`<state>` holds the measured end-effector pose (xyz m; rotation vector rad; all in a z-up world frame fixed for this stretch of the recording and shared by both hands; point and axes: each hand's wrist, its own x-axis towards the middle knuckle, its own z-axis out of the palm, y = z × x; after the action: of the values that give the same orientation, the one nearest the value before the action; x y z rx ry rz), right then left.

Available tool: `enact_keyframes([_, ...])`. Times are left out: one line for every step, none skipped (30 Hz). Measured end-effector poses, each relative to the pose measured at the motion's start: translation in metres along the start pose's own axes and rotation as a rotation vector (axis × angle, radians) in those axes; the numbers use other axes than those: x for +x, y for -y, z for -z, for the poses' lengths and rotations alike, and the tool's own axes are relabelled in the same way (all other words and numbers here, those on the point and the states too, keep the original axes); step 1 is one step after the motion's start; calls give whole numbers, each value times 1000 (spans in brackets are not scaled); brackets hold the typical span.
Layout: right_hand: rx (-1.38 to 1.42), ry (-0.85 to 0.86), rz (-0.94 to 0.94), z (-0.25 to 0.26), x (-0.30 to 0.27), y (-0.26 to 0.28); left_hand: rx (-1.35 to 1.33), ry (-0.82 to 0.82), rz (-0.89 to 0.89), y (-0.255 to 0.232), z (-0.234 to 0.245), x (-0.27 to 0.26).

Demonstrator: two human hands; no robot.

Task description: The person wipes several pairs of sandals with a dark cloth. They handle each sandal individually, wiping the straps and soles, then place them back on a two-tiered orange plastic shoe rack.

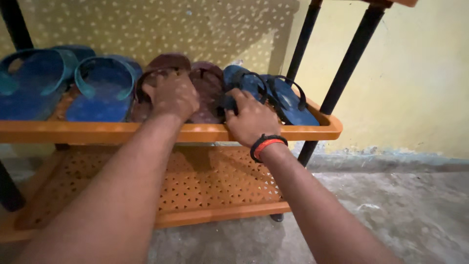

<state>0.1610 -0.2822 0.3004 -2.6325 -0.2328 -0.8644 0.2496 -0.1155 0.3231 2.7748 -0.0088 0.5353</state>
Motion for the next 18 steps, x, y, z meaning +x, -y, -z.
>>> enact_keyframes([13,-15,5,-1,-1,1,-2,-49,-17,1,-3,-2])
enact_keyframes([20,-63,-18,-3,-1,2,6,-95,-32,3,-4,-2])
enact_keyframes([27,-111,-40,-3,-1,2,14,-140,-48,4,-5,-2])
enact_keyframes([31,-161,-66,-4,-2,1,20,-185,-67,5,-6,-2])
enact_keyframes([55,-194,-88,-4,-1,1,26,-197,-88,3,-7,1])
enact_keyframes([76,-220,-109,-5,-2,2,29,-205,-104,3,-7,2])
enact_keyframes([98,-246,-130,-7,-2,4,33,-213,-121,3,-7,3])
enact_keyframes([109,-239,-132,-7,-1,3,31,-294,-140,2,-7,3])
enact_keyframes([120,-231,-134,-7,-1,2,29,-374,-159,0,-6,2])
enact_keyframes([127,-229,-137,-6,1,-1,23,-458,-182,-3,-4,1])
enact_keyframes([127,-249,-146,-5,2,-3,-36,-564,-235,-5,-1,-3])
enact_keyframes([132,-268,-154,-6,2,-3,-91,-670,-286,-4,4,-9])
enact_keyframes([136,-287,-163,-6,1,-3,-147,-775,-337,-3,9,-16])
enact_keyframes([81,-243,-156,-6,4,-1,-188,-837,-358,-1,18,-22])
enact_keyframes([25,-198,-149,-6,6,2,-229,-898,-380,0,26,-28])
enact_keyframes([-39,-154,-147,-5,7,0,-280,-956,-404,-3,33,-32])
enact_keyframes([-32,-169,-149,-4,7,-2,-336,-893,-383,-7,41,-33])
enact_keyframes([-19,-175,-151,-4,6,-4,-384,-825,-359,-8,48,-36])
